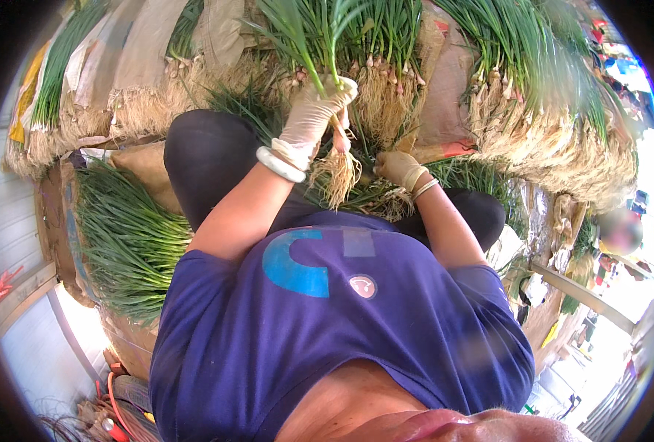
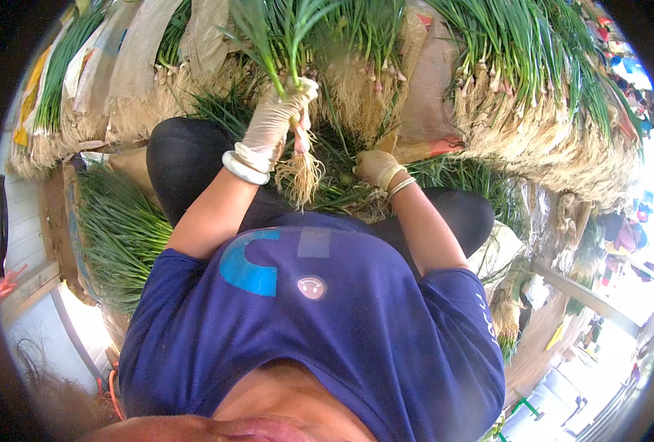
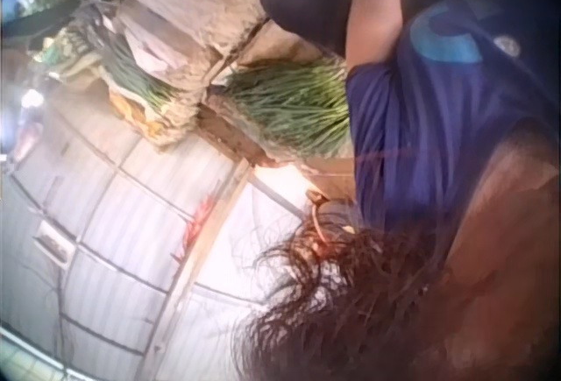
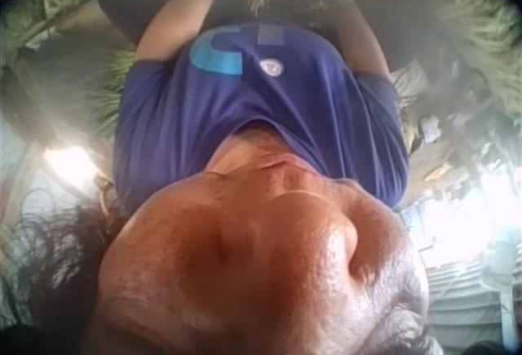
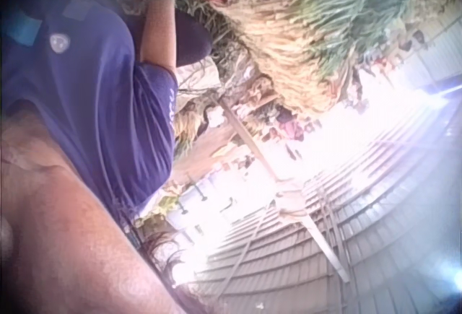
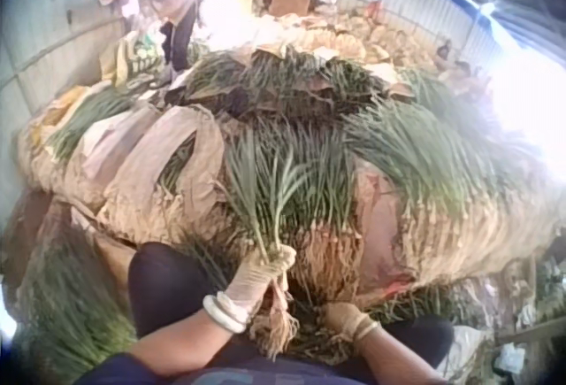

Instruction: The person sorts bundles of green onions by hand, removing loose or damaged outer leaves and arranging the clean stalks into a large pile.

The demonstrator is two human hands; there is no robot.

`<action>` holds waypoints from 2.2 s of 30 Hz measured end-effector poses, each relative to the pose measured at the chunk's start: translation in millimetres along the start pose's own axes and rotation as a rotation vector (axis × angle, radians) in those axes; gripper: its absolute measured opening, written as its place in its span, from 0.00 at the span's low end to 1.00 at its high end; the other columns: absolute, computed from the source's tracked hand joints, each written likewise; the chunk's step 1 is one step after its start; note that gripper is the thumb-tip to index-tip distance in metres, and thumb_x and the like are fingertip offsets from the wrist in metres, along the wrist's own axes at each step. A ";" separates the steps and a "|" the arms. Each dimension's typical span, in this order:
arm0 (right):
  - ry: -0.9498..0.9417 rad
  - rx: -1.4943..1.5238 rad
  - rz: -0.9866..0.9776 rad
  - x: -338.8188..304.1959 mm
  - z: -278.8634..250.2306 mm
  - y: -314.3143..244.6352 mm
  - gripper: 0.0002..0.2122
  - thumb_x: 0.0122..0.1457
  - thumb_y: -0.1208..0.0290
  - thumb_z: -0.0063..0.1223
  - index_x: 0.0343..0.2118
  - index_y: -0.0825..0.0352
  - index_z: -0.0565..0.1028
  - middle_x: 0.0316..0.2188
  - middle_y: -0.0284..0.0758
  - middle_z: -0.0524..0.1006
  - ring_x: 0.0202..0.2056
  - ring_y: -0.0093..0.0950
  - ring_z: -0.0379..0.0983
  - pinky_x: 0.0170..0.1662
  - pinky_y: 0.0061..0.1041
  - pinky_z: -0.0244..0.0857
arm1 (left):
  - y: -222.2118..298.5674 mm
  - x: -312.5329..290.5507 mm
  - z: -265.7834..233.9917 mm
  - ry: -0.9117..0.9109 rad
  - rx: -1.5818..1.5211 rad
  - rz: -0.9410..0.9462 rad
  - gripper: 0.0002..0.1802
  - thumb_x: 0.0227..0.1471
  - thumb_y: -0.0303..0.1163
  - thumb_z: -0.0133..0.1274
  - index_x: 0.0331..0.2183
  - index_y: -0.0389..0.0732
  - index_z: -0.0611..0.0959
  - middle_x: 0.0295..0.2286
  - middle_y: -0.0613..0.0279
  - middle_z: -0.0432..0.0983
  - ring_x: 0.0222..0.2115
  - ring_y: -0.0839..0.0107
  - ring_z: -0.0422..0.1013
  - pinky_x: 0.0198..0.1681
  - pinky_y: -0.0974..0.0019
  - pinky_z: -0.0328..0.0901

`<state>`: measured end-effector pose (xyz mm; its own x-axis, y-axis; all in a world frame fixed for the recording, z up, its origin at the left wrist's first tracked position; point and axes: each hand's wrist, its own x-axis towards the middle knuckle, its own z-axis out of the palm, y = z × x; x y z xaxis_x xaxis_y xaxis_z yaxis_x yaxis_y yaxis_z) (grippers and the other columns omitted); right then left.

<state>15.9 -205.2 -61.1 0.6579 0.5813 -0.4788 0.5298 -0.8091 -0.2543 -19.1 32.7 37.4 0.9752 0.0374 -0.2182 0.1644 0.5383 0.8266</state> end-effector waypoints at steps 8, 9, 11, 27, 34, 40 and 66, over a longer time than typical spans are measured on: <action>0.604 0.348 0.451 89.4 -111.9 2.3 0.19 0.53 0.53 0.44 0.37 0.63 0.77 0.37 0.46 0.76 0.40 0.43 0.73 0.43 0.37 0.66 | -3.7 17.3 -23.7 -0.121 -0.185 -0.152 0.14 0.51 0.33 0.53 0.38 0.36 0.77 0.16 0.73 0.66 0.14 0.82 0.63 0.08 0.73 0.62; 0.586 0.370 0.469 101.6 -112.8 7.3 0.20 0.51 0.52 0.46 0.37 0.64 0.77 0.37 0.46 0.76 0.40 0.42 0.73 0.43 0.36 0.66 | 2.5 14.6 -19.8 -0.102 -0.150 -0.200 0.14 0.51 0.33 0.53 0.38 0.35 0.77 0.16 0.74 0.66 0.15 0.82 0.63 0.10 0.74 0.63; 0.547 0.409 0.498 123.9 -106.8 15.3 0.22 0.48 0.51 0.51 0.38 0.64 0.77 0.38 0.44 0.77 0.42 0.39 0.73 0.45 0.32 0.65 | -2.7 18.7 -18.5 -0.100 -0.162 -0.173 0.13 0.50 0.31 0.53 0.38 0.36 0.79 0.18 0.73 0.68 0.14 0.82 0.62 0.11 0.74 0.63; 0.575 0.355 -0.086 -21.6 -44.6 -66.1 0.08 0.51 0.68 0.55 0.30 0.67 0.72 0.27 0.43 0.76 0.30 0.41 0.73 0.34 0.32 0.67 | -24.3 28.8 -17.6 -0.058 -0.120 -0.328 0.16 0.53 0.39 0.51 0.38 0.37 0.78 0.27 0.58 0.77 0.13 0.69 0.70 0.12 0.74 0.61; 0.364 0.804 0.056 9.8 -63.0 -27.5 0.13 0.56 0.62 0.50 0.35 0.67 0.75 0.26 0.37 0.76 0.29 0.31 0.72 0.34 0.31 0.65 | -33.7 8.1 -9.5 -0.164 -0.050 -0.475 0.15 0.51 0.37 0.54 0.37 0.37 0.77 0.27 0.59 0.77 0.16 0.68 0.73 0.12 0.75 0.63; 0.568 1.305 0.060 48.3 -79.7 -77.6 0.06 0.55 0.72 0.52 0.32 0.69 0.74 0.23 0.31 0.74 0.24 0.21 0.66 0.27 0.22 0.62 | -29.1 5.9 -7.7 -0.088 0.014 -0.458 0.14 0.52 0.38 0.53 0.35 0.36 0.77 0.23 0.58 0.77 0.11 0.71 0.69 0.09 0.76 0.61; 0.425 1.108 0.150 65.0 -59.4 -63.7 0.09 0.54 0.67 0.50 0.28 0.70 0.76 0.20 0.36 0.75 0.23 0.24 0.70 0.30 0.25 0.64 | -32.8 7.3 -8.8 0.131 0.124 -0.192 0.09 0.51 0.31 0.54 0.32 0.34 0.76 0.19 0.59 0.75 0.09 0.71 0.68 0.05 0.73 0.58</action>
<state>56.7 -110.7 -26.1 0.9085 0.2882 -0.3027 -0.1798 -0.3844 -0.9055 -18.7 22.7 4.1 0.8981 0.0574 -0.4360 0.3694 0.4394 0.8188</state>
